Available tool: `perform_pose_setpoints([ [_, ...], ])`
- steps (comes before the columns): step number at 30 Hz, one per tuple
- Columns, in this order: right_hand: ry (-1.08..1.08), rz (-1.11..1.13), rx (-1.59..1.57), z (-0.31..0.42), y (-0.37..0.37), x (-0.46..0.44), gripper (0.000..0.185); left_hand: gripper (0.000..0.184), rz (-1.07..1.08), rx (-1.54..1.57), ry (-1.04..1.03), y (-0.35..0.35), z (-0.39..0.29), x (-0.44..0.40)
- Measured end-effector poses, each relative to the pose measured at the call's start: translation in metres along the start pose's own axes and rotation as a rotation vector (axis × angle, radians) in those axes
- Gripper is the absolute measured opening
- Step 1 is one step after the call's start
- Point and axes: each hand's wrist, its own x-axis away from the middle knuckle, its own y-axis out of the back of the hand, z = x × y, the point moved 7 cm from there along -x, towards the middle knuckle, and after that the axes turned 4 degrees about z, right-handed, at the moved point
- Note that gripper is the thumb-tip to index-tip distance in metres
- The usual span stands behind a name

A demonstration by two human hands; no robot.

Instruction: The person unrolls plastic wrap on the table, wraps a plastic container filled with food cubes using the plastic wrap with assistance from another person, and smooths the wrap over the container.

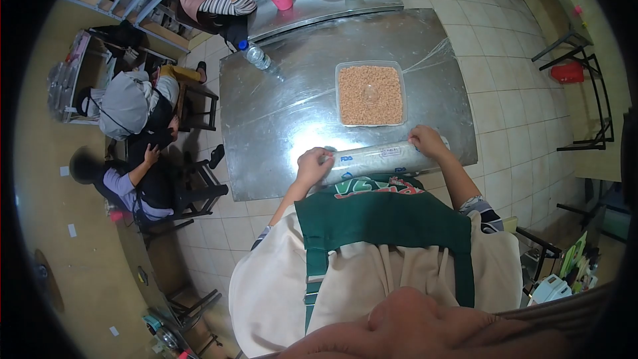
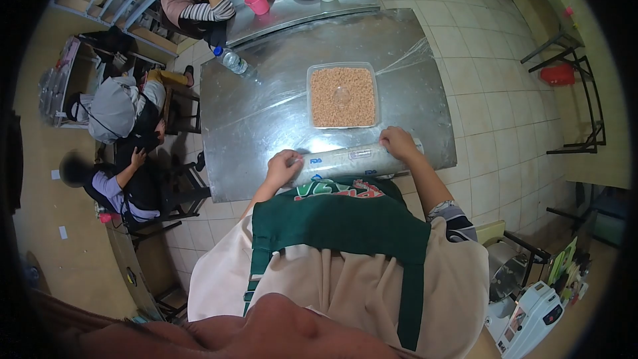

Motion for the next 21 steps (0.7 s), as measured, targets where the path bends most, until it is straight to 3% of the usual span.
perform_pose_setpoints([
  [3, 0.111, -0.138, 0.087, 0.007, -0.003, 0.004, 0.009, 0.027, -0.014, -0.114, -0.188, -0.016, -0.034, -0.006],
  [5, 0.177, -0.232, 0.082, 0.013, 0.003, 0.011, 0.009, 0.029, 0.044, -0.037, -0.180, -0.033, -0.052, -0.013],
  [7, 0.095, -0.126, -0.329, 0.006, 0.005, 0.017, 0.005, 0.031, 0.105, 0.042, -0.170, -0.055, -0.069, -0.020],
  [10, 0.101, -0.052, -0.524, 0.020, 0.014, 0.033, 0.006, 0.032, 0.038, 0.030, -0.350, -0.076, -0.108, -0.028],
  [13, 0.184, -0.083, -0.543, 0.029, 0.018, 0.047, 0.008, 0.026, 0.141, -0.159, -0.612, -0.103, -0.144, -0.025],
  [18, 0.161, -0.090, -0.601, 0.020, 0.018, 0.061, 0.008, 0.013, 0.194, -0.218, -0.572, -0.106, -0.153, -0.022],
  [21, 0.176, -0.056, -0.669, 0.013, 0.014, 0.062, 0.008, 0.016, 0.250, -0.231, -0.530, -0.110, -0.160, -0.011],
])
